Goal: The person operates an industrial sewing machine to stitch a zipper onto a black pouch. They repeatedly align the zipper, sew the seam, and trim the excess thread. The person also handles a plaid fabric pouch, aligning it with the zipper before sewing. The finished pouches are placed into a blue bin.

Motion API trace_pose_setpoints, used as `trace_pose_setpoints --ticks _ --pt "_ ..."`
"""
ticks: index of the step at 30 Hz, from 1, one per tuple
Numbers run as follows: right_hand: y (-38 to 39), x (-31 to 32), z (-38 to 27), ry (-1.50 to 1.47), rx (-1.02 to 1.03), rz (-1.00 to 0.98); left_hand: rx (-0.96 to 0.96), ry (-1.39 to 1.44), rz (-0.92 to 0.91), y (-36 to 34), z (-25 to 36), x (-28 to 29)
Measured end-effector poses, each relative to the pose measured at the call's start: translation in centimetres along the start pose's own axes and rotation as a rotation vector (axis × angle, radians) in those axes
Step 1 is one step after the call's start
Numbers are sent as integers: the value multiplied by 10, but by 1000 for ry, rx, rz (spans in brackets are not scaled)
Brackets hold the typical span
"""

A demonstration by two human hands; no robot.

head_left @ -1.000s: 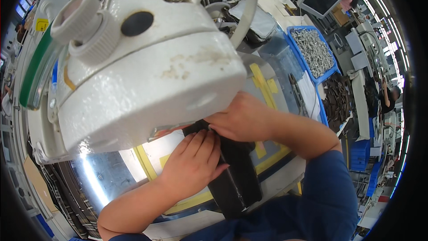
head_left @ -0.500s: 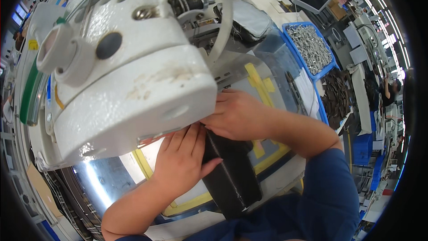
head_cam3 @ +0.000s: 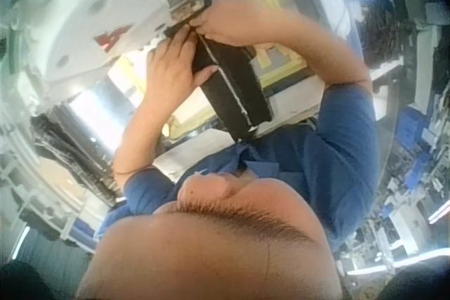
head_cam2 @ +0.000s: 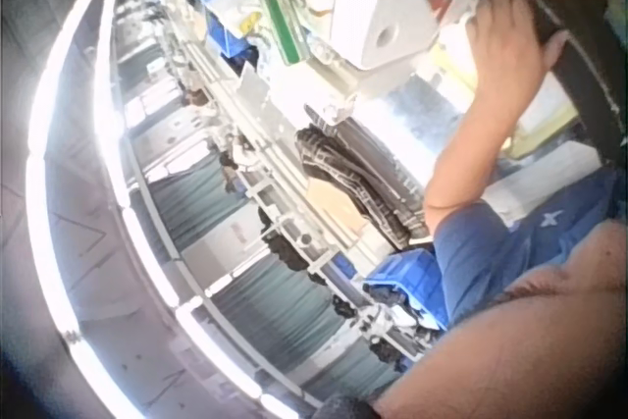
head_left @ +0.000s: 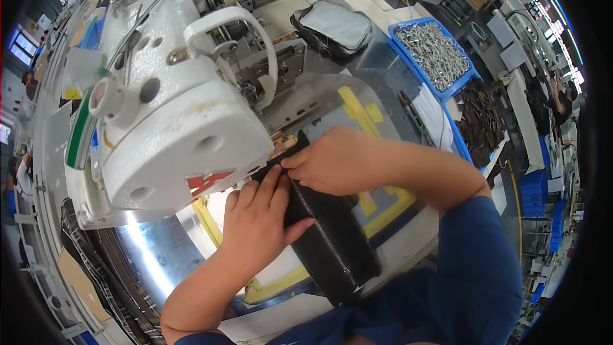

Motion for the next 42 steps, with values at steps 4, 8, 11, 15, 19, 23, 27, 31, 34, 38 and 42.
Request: trace_pose_setpoints --ticks 4,8,11,15,19,23,27,31,34,38,42 --pt "-8 -1 4 -46 -32 -8 17 -3 -11 -2 1 3" --pt "-21 3 -7 -67 -22 51 87 -36 -65 1 -9 3" --pt "-28 2 -8 -79 -41 67 107 -30 -61 4 -15 9" --pt "-29 -2 -8 -86 -37 100 110 -45 -52 6 -14 10" --pt "-28 -1 -10 -83 -45 113 117 -11 -68 6 -17 10" --pt "-28 -1 -12 -99 -40 100 142 12 -93 6 -17 9" --pt "-32 -5 -15 -120 -5 180 161 1 -119 8 -20 12" --pt "-38 -19 -11 -112 -20 158 146 2 -97 9 -23 13" --pt "-34 -16 -5 -81 -25 139 114 66 -65 7 -23 12" --pt "-27 -15 -2 -91 -14 195 106 91 -71 4 -23 10" --pt "-26 -19 -7 -89 6 226 154 61 -131 6 -23 11"
Point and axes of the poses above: each hand's wrist, its own y-axis away from the middle knuckle, its own x-axis out of the back of the hand, z = x × y, the point moved 8 cm from there along -y, towards the middle knuckle, and after that the axes turned 6 degrees about -x, right-handed, at the moved point
